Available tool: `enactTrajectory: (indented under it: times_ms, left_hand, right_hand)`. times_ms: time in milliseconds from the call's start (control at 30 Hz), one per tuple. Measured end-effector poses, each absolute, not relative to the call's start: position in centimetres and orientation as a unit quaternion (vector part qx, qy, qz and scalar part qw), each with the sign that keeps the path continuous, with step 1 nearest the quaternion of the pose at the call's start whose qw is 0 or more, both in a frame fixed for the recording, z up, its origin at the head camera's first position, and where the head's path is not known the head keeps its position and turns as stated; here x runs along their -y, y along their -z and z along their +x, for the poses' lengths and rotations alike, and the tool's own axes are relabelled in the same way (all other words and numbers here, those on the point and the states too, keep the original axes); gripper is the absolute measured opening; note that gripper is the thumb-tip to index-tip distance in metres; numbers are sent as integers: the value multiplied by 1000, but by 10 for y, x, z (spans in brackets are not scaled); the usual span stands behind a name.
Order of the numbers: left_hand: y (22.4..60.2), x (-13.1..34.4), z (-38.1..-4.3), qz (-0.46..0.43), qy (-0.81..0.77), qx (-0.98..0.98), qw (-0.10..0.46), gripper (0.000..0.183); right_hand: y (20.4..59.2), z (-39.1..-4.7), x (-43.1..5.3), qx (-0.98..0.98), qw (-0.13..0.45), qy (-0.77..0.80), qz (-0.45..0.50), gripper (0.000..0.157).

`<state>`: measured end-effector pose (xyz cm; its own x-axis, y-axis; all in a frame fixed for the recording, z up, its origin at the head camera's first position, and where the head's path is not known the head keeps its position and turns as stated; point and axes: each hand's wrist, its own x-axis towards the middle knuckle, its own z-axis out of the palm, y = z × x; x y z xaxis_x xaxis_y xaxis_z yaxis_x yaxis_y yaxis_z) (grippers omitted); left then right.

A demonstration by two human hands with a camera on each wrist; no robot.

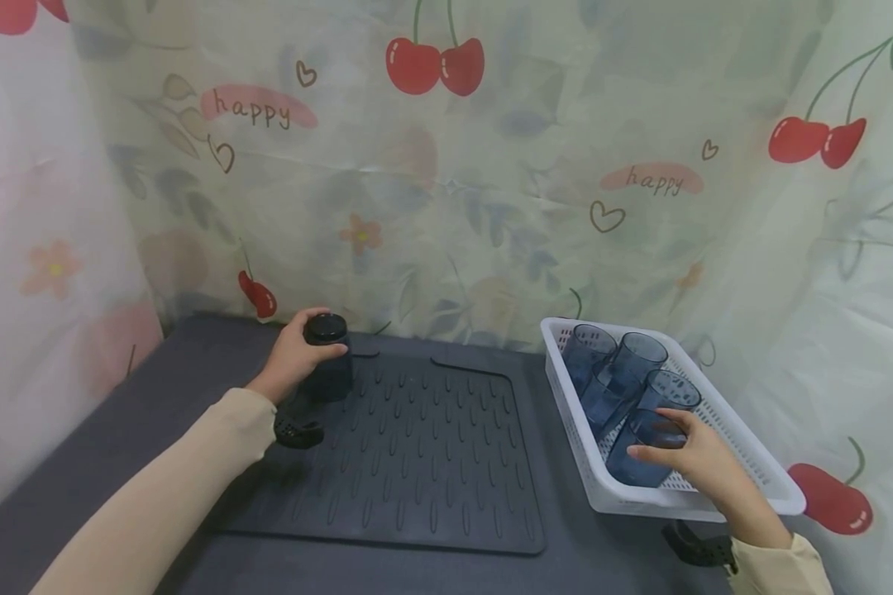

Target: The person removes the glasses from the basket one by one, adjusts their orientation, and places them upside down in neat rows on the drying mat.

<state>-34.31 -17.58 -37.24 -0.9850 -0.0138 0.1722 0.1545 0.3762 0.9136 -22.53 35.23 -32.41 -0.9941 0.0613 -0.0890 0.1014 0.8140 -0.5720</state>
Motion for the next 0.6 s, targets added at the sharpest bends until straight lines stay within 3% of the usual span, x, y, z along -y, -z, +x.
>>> enactTrajectory:
  times_ms: [600]
  left_hand:
    - [371, 177, -344, -41, 551, 831, 72, 75]
  right_hand:
    - [310, -215, -351, -942, -15, 335, 28, 95]
